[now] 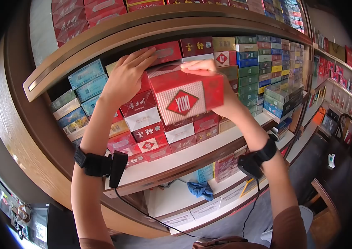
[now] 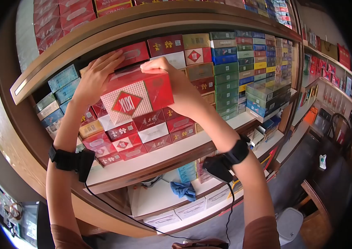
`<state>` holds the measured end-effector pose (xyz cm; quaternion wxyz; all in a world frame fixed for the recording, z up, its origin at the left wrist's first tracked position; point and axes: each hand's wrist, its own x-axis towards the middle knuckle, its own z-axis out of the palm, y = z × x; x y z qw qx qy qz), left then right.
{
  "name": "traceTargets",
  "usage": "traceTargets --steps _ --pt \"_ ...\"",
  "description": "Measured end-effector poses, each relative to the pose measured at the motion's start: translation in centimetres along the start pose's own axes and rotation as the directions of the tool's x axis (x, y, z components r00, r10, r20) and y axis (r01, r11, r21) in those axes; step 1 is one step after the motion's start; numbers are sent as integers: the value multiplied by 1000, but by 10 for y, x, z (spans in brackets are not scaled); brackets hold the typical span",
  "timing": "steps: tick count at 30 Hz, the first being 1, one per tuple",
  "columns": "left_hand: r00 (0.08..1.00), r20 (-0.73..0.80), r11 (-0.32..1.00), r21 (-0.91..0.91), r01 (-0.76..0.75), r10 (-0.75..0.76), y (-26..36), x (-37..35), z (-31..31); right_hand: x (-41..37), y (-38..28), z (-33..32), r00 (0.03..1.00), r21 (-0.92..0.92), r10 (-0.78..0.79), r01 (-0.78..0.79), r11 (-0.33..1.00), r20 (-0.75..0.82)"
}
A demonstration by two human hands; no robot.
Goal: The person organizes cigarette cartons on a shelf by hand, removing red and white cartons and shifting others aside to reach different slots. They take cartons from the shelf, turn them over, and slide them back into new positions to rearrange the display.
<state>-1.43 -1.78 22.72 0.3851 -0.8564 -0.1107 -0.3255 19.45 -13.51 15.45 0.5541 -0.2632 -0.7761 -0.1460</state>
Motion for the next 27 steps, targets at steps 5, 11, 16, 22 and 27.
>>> traceTargets --steps 5,11,16,22,27 --pt "981 -184 998 -33 54 -59 5 -9 -1 -9 17 31 932 -118 -51 9 993 -358" --pt "978 -183 982 136 130 -104 -8 -26 6 -35 -5 76 916 -737 -306 17 675 -260" --pt "971 -210 974 165 155 -119 -1 -27 13 -24 46 100 991 -749 68 -131 650 -114" --pt "959 -191 932 257 256 -210 17 -34 28 -27 42 111 983 -694 126 -186 696 -136" --pt "956 -123 931 -287 225 -268 108 -65 4 -128 -45 105 975 -238 216 -221 946 -45"
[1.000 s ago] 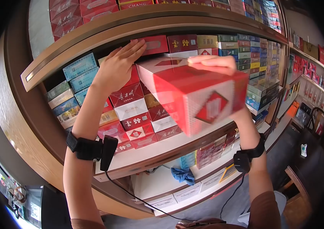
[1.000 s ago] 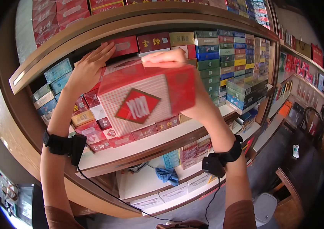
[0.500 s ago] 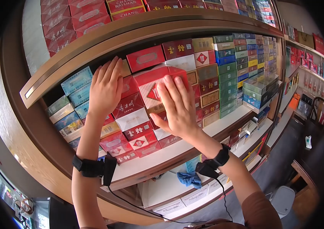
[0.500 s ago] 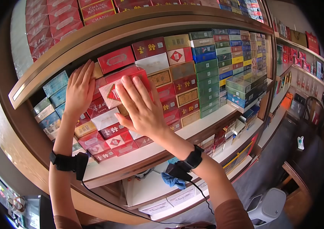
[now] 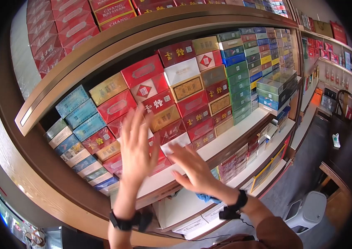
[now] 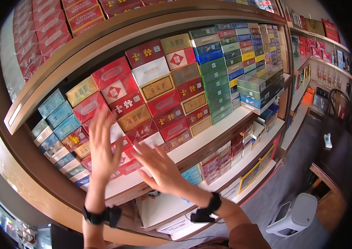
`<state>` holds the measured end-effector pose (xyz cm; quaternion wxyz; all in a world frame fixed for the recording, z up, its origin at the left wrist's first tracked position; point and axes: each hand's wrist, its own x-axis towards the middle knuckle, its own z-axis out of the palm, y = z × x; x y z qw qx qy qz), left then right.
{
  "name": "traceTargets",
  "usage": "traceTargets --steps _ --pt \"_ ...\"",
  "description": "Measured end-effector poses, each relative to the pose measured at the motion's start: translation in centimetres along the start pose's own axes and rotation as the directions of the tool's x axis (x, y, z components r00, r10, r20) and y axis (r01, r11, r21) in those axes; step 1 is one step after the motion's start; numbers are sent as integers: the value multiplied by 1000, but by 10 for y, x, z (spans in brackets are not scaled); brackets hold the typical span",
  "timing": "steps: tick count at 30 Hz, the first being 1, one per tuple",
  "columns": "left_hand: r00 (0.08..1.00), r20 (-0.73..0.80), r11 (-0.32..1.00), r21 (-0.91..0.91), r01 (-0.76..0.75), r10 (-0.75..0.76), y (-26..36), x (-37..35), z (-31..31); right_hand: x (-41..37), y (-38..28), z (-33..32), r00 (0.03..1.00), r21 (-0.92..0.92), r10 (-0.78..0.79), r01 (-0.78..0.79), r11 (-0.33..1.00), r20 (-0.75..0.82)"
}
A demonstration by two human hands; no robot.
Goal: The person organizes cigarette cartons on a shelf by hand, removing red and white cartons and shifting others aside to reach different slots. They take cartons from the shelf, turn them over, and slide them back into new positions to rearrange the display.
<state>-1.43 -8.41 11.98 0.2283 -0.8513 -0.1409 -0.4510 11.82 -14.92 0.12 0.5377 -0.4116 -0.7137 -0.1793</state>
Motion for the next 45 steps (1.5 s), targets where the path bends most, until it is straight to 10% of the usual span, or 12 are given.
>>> traceTargets --steps 3,8,19,45 --pt "979 194 989 -121 86 -61 47 -84 -1 -83 13 8 971 -87 239 -240 967 -22" --pt "787 273 832 218 510 -553 63 -175 31 -100 24 23 936 -416 353 -316 853 12" --pt "870 -140 812 314 492 -473 43 -205 80 -106 43 50 949 -393 277 -315 864 -153" --pt "830 -40 791 281 543 -556 48 -202 72 -103 38 30 960 -352 280 -269 897 -20"
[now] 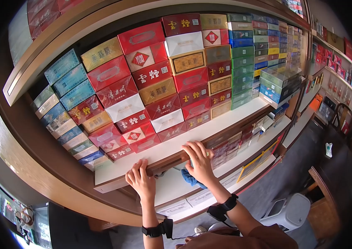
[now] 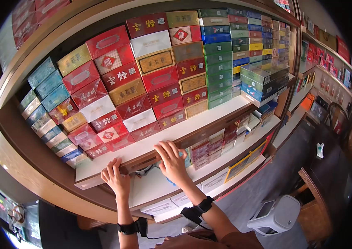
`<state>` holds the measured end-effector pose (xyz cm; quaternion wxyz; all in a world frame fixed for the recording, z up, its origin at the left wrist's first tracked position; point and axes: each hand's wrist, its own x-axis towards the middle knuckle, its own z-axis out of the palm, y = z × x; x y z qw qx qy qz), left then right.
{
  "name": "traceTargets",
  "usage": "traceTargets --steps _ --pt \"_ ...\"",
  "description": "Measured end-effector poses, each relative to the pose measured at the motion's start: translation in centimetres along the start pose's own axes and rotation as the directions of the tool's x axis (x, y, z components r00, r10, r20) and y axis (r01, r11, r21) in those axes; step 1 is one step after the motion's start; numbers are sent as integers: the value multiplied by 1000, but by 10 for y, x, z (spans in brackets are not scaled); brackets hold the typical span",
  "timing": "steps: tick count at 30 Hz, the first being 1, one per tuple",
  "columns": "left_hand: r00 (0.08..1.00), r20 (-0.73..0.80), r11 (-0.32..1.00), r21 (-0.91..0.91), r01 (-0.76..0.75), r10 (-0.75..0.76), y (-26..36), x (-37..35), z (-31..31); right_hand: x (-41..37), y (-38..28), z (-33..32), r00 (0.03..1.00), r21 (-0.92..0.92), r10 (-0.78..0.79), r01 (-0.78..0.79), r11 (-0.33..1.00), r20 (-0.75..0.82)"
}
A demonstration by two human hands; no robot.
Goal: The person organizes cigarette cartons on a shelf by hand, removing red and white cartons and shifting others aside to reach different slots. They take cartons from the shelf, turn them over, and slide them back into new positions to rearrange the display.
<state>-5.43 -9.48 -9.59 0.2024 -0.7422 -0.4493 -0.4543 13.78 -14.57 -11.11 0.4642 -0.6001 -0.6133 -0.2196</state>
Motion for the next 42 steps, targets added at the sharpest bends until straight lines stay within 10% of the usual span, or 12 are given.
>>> traceTargets --steps 42 --pt "994 111 1000 -10 -16 17 16 5 -24 4 -2 -28 990 129 -72 56 990 121"
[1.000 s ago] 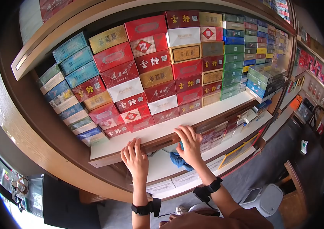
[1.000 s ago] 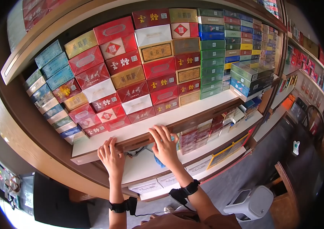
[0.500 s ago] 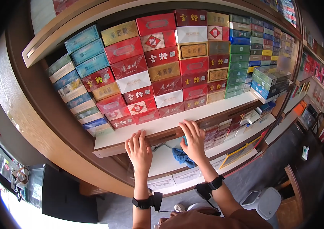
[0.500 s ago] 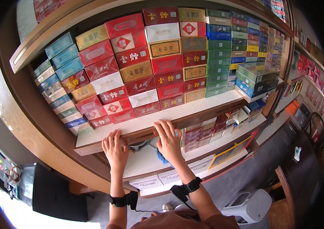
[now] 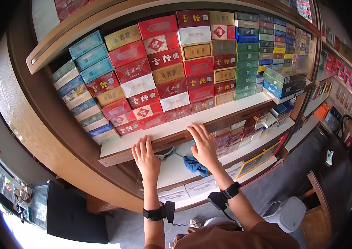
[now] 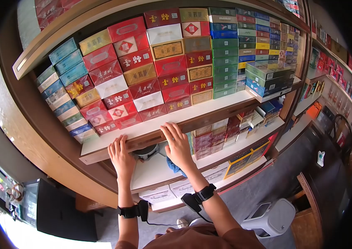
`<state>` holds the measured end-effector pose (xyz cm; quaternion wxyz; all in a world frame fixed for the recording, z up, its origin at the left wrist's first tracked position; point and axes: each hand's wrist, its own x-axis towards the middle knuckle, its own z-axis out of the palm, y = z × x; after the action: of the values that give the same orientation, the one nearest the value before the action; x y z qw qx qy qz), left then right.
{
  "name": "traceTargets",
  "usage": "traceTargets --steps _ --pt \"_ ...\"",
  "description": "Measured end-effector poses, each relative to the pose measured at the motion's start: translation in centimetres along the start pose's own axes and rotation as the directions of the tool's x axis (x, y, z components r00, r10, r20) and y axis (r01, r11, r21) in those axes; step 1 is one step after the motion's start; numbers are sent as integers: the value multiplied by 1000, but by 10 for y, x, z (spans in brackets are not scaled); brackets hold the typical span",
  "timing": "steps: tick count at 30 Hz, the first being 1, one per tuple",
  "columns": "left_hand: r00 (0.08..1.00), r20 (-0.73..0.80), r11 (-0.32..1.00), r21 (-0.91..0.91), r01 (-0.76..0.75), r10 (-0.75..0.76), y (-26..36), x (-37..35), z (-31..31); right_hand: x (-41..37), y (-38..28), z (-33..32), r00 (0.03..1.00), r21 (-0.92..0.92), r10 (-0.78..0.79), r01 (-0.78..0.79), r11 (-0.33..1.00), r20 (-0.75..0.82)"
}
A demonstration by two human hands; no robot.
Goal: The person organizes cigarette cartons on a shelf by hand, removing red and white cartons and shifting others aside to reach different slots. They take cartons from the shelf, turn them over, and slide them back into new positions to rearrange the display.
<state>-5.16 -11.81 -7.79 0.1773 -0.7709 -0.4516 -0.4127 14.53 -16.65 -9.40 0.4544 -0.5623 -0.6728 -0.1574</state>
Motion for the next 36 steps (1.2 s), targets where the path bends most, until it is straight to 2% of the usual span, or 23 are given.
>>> traceTargets --steps 7,13,19,36 --pt "1000 -4 999 -43 3 -3 2 1 -4 1 -2 -5 1000 -7 -18 18 1000 13" --pt "1000 5 999 -44 4 -3 2 1 -5 0 -3 -4 999 10 -26 26 1000 -44" --pt "1000 11 999 -47 6 -6 0 0 -3 0 -1 -4 1000 -4 -16 16 1000 15" --pt "1000 -7 998 -58 2 -2 -2 0 -2 1 -2 -2 1000 16 -2 2 1000 12"
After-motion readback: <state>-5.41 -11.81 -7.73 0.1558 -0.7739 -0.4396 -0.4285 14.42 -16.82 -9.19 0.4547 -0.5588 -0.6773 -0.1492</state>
